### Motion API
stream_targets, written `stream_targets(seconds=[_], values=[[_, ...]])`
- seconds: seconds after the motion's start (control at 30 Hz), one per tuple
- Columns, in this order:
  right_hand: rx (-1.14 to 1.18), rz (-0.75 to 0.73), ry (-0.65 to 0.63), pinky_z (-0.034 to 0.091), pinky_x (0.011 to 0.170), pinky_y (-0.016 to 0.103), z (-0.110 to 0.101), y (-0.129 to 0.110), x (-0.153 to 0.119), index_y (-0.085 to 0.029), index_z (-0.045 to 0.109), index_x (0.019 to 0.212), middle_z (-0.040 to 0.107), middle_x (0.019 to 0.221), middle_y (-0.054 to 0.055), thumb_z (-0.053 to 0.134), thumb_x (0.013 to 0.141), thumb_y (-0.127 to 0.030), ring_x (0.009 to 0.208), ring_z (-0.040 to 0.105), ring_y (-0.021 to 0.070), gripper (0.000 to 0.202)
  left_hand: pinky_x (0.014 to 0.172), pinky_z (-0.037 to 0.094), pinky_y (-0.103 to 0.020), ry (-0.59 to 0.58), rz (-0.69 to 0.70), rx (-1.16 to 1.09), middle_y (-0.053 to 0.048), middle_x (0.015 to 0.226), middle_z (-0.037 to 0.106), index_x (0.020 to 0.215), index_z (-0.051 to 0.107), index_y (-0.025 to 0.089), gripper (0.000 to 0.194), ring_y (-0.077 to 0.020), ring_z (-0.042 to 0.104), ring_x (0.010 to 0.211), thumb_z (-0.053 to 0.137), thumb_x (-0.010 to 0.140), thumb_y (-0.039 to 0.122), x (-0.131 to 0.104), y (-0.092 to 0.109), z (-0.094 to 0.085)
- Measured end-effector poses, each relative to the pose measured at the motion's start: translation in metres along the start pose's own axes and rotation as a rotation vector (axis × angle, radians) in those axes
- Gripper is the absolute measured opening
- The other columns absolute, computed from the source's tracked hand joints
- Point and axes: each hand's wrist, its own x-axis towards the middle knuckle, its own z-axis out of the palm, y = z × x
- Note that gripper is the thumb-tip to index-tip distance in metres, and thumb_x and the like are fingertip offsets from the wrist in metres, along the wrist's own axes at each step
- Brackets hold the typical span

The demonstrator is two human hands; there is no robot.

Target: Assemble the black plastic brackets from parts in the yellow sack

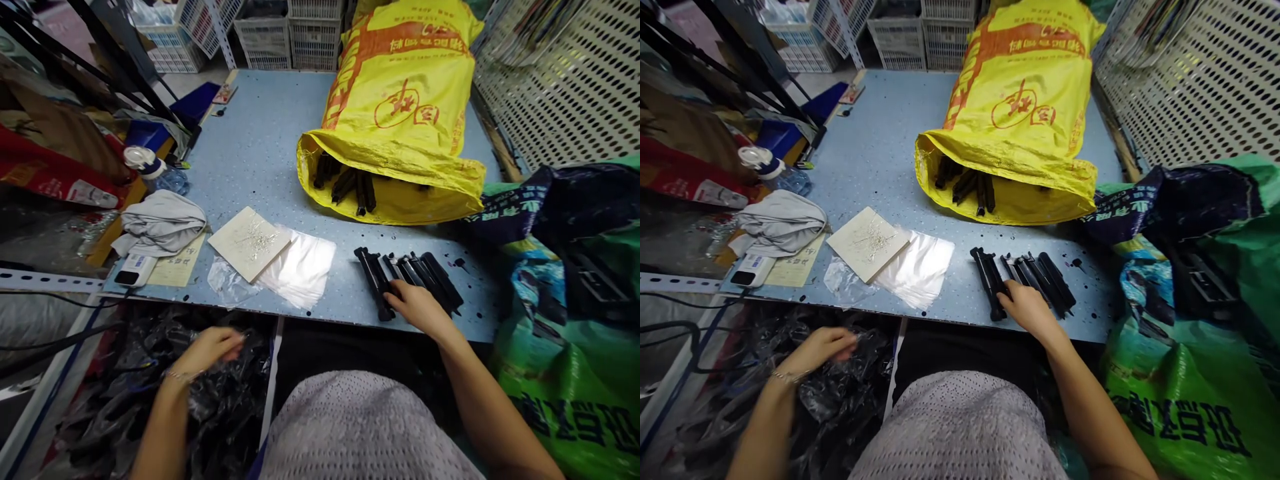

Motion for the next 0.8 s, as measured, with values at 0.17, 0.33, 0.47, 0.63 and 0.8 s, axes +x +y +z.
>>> stream_targets(seconds=[0.17,0.33,0.47,0.63,0.8], values=[[0.928,-0.067,-0.121,0.052,0.068,0.032,0.018,-0.018,0.022,-0.016,0.065,0.108,0.070,0.092,0.007,0.062,0.082,-0.043,0.079,0.065,0.0199,0.037,0.092,0.049,-0.040,0.491,0.637,0.142,-0.011,0.100,0.067,0.090,0.071,0.017,0.018,-0.0249,0.061,0.099,0.056,0.089,0.027,0.074,0.146,0.090],[1.314,-0.025,-0.176,0.049,0.066,0.026,0.023,-0.036,0.037,-0.016,0.071,0.105,0.072,0.094,0.005,0.073,0.076,-0.040,0.074,0.063,0.0141,0.038,0.081,0.051,-0.036,0.578,0.650,0.133,-0.008,0.088,0.060,0.072,0.066,0.017,0.010,-0.0215,0.060,0.087,0.064,0.082,0.018,0.127,0.165,0.096],[1.544,-0.034,-0.332,0.051,0.067,0.026,0.021,-0.065,0.051,-0.016,0.073,0.098,0.072,0.084,0.004,0.076,0.072,-0.036,0.069,0.065,0.0136,0.032,0.065,0.049,-0.029,0.356,0.528,-0.226,-0.002,0.070,0.063,0.075,0.069,0.015,0.018,-0.0157,0.060,0.067,0.069,0.078,0.033,0.127,0.148,0.072],[1.608,0.010,-0.415,0.054,0.060,0.024,0.036,-0.096,0.082,-0.014,0.073,0.087,0.072,0.075,0.005,0.080,0.065,-0.033,0.063,0.065,0.0133,0.029,0.077,0.054,-0.031,0.434,0.665,-0.194,-0.004,0.083,0.070,0.087,0.070,0.016,0.013,-0.0174,0.066,0.080,0.059,0.081,0.020,0.111,0.149,0.066],[1.578,0.072,-0.225,0.053,0.057,0.021,0.041,-0.071,0.074,-0.014,0.072,0.087,0.072,0.074,0.002,0.081,0.066,-0.033,0.062,0.063,0.0114,0.029,0.102,0.050,-0.045,0.571,0.782,0.249,-0.011,0.113,0.069,0.106,0.071,0.016,0.040,-0.0252,0.062,0.112,0.047,0.077,0.001,0.116,0.143,0.056]])
